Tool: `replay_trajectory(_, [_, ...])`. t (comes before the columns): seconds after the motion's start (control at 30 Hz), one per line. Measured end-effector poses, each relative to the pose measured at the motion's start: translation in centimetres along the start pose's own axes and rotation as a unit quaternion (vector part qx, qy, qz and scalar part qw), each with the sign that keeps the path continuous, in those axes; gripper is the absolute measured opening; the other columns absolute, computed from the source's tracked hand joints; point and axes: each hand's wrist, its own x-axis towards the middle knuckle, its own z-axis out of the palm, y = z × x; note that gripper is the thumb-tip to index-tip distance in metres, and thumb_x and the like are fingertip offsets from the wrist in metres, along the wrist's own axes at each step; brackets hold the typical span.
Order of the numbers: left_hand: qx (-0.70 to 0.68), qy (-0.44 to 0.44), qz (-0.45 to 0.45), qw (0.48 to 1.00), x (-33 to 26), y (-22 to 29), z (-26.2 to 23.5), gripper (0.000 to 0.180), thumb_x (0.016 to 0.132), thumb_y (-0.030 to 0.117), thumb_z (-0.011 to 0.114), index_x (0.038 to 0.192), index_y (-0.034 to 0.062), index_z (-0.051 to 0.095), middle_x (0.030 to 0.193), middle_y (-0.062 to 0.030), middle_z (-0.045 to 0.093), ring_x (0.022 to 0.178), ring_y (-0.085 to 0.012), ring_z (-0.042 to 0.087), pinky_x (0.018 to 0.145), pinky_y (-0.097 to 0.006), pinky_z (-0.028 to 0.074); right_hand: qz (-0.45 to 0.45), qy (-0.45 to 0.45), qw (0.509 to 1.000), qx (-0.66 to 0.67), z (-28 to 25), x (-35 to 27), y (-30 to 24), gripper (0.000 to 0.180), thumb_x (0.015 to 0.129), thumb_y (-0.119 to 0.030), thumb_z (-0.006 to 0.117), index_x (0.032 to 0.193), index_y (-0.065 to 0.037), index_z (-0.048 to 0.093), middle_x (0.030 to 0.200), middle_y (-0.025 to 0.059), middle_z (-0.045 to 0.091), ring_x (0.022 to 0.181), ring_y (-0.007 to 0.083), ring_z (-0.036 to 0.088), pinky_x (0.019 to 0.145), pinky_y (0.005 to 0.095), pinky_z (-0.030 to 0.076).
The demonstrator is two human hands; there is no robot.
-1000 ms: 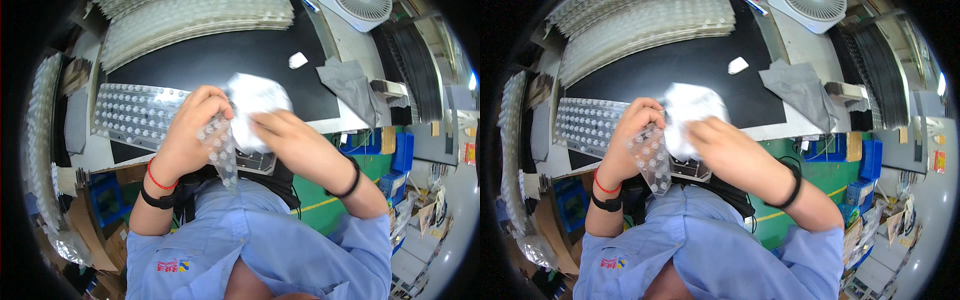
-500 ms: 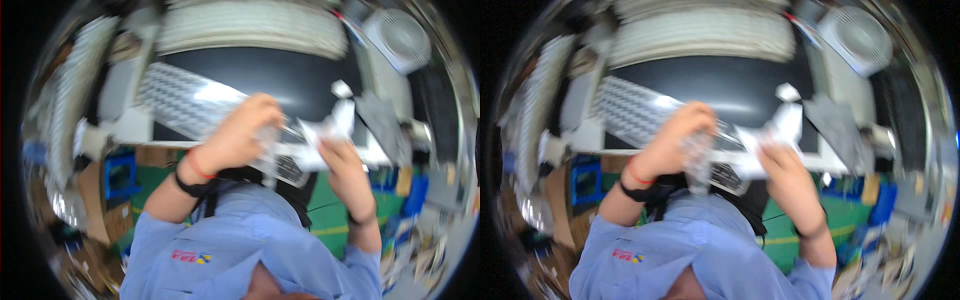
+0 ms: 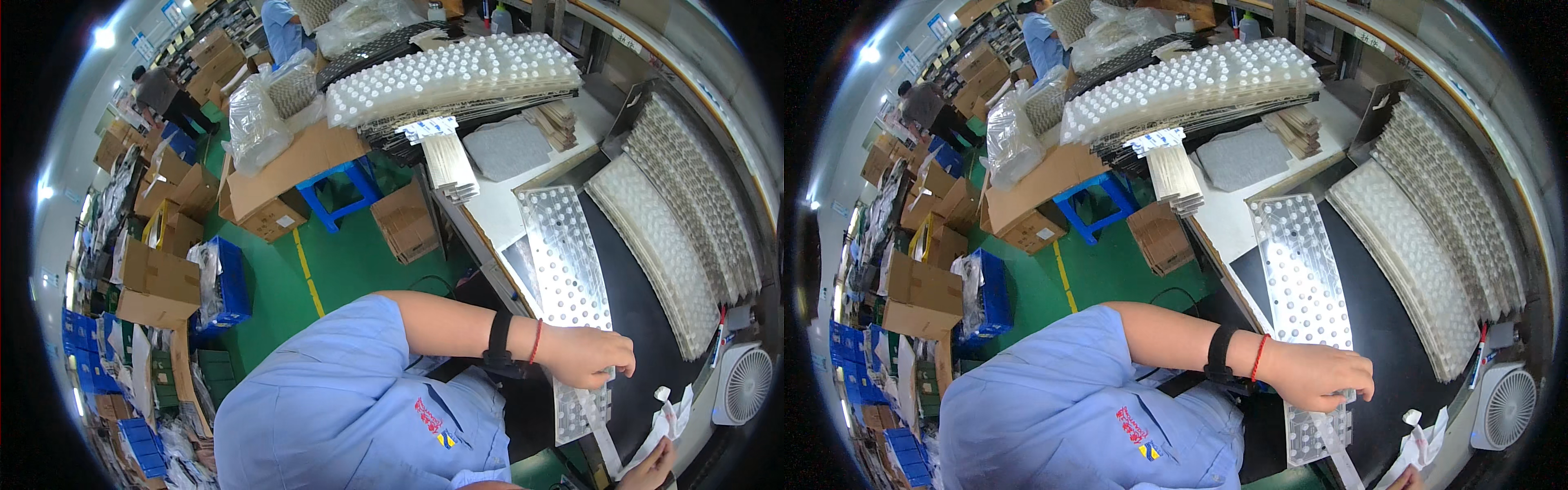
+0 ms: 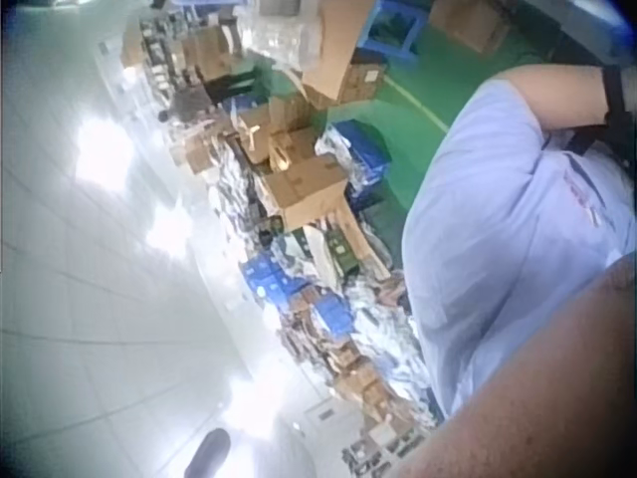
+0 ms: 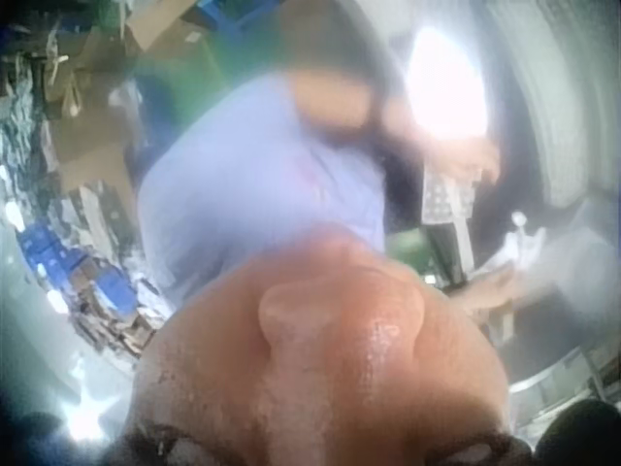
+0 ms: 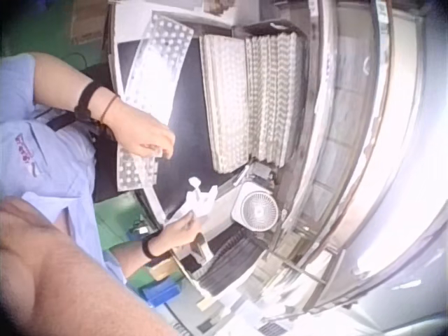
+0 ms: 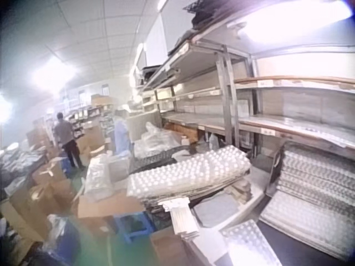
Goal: Cleaning and inspecting individual layers of keyboard membrane sheets using a wiping cloth.
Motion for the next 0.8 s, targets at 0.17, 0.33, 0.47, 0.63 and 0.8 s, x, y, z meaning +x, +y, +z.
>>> replay_trajectory(0.17, [-0.035, -0.023, 0.04, 0.998, 0.6, 0.2, -0.7, 0.024, 0.086, 0.005, 0.057, 0.11, 0.0029, 0.06, 0.11, -0.0153, 0.056, 0.107, -0.0341, 0.055, 0.092, -0.043, 0.047, 0.313, -0.122, 0.857, 0.391, 2.4, -5.2, -1.0, 0.038, 0.107, -0.028, 0.039, 0.092, 0.0, 0.06, 0.089, 0.0126, 0.06, 0.082, 0.0225, 0.062, 0.073, 0.0331, 0.051])
replay_trajectory(0.33, [0.014, -0.035, 0.033, 0.999, 1.4, 1.0, -1.0, 0.029, 0.082, 0.001, 0.061, 0.111, 0.0008, 0.062, 0.112, -0.0173, 0.059, 0.107, -0.0362, 0.058, 0.093, -0.043, 0.048, 0.275, -0.192, 0.753, 0.566, 4.2, -10.0, -8.1, 0.058, 0.104, -0.05, 0.044, 0.103, 0.004, 0.068, 0.082, 0.0074, 0.069, 0.07, 0.0146, 0.066, 0.064, 0.0278, 0.054])
replay_trajectory(0.47, [0.003, -0.058, -0.03, 0.998, 1.5, 1.3, -0.4, 0.025, 0.079, -0.004, 0.063, 0.104, 0.002, 0.066, 0.107, -0.0173, 0.062, 0.096, -0.0331, 0.062, 0.085, -0.04, 0.052, 0.303, -0.187, 0.67, 0.651, 3.3, -9.1, -11.2, 0.038, 0.103, -0.027, 0.056, 0.128, 0.002, 0.053, 0.096, 0.0077, 0.069, 0.078, 0.0119, 0.067, 0.067, 0.0253, 0.055])
replay_trajectory(0.63, [0.049, -0.04, 0.041, 0.997, 1.2, 1.6, 0.1, 0.027, 0.074, -0.01, 0.063, 0.098, 0.0025, 0.066, 0.1, -0.014, 0.063, 0.088, -0.0289, 0.062, 0.076, -0.036, 0.05, 0.317, -0.15, 0.639, 0.685, 2.5, -7.5, -12.1, 0.036, 0.103, -0.012, 0.051, 0.137, 0.0, 0.044, 0.111, 0.0099, 0.067, 0.086, 0.0135, 0.069, 0.066, 0.0229, 0.055])
replay_trajectory(0.8, [0.04, -0.012, 0.121, 0.992, 0.0, 2.1, -0.9, 0.029, 0.067, -0.012, 0.06, 0.089, 0.0065, 0.063, 0.092, -0.0102, 0.063, 0.077, -0.0256, 0.058, 0.069, -0.035, 0.045, 0.298, -0.126, 0.669, 0.67, 3.5, -6.8, -11.3, 0.031, 0.105, -0.009, 0.046, 0.134, 0.001, 0.046, 0.112, 0.0108, 0.066, 0.084, 0.0152, 0.07, 0.063, 0.0227, 0.056])
